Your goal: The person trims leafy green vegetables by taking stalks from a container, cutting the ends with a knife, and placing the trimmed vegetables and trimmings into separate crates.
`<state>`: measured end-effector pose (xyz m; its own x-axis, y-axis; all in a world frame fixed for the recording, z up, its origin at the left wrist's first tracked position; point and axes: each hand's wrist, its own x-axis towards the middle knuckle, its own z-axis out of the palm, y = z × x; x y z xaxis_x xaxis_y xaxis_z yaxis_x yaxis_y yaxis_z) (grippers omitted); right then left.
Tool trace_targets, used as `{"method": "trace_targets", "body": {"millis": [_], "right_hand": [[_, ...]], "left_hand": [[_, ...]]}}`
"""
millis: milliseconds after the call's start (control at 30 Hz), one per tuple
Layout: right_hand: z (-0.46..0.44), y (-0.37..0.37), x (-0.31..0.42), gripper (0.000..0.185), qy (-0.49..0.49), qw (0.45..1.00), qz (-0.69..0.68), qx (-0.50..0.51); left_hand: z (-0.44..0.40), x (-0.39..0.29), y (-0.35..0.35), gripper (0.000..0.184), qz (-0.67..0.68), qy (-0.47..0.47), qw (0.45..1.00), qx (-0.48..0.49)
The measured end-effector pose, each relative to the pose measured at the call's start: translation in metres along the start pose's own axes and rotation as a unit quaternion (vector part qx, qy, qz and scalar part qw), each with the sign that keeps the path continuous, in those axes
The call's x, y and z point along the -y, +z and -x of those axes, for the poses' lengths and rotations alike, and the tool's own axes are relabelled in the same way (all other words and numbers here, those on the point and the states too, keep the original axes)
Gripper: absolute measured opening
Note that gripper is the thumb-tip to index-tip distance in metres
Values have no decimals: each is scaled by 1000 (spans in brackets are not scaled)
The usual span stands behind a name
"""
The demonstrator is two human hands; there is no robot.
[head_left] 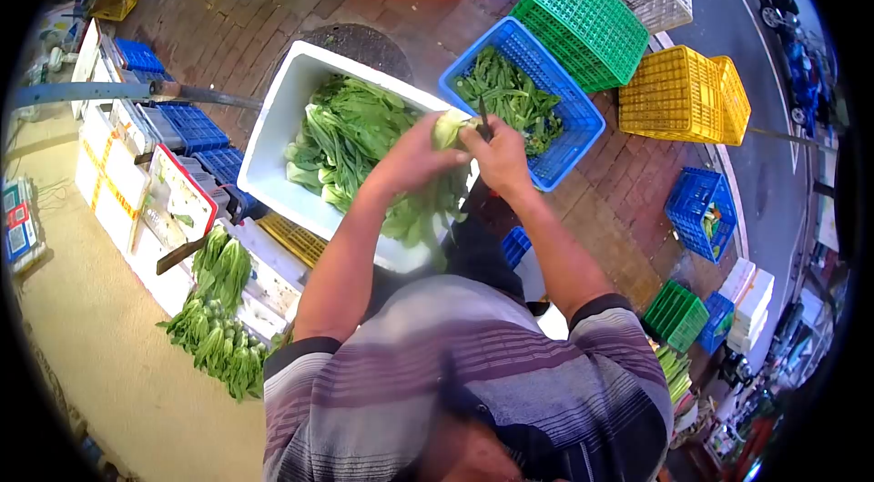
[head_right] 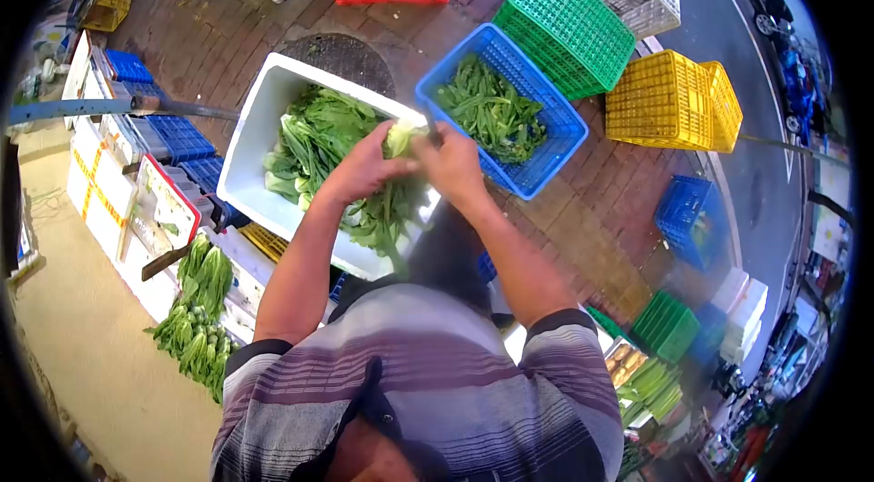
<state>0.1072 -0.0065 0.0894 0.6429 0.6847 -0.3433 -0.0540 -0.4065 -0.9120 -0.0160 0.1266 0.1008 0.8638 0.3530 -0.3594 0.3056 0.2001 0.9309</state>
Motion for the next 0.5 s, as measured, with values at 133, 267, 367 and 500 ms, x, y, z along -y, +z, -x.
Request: {"method": "trace_targets", "body": {"millis": [133,267,367,500], "right_hand": [[-2,-8,-12,19,22,997,-68,-28],[4,-42,1,14,40,990,-101,-95],[-6,-88,-7,15,-54,980,-79,-174],[-30,-127,-20,32,-164,954,57,-246]], "left_hand": [[-8,32,-13,59,62,-53,997,-5],[-10,66,-25,53,102,-65,988,-91],[-4,82,-46,52,199,-54,964,-168],[20,91,-80,49,391,-33,889,-236]]}}
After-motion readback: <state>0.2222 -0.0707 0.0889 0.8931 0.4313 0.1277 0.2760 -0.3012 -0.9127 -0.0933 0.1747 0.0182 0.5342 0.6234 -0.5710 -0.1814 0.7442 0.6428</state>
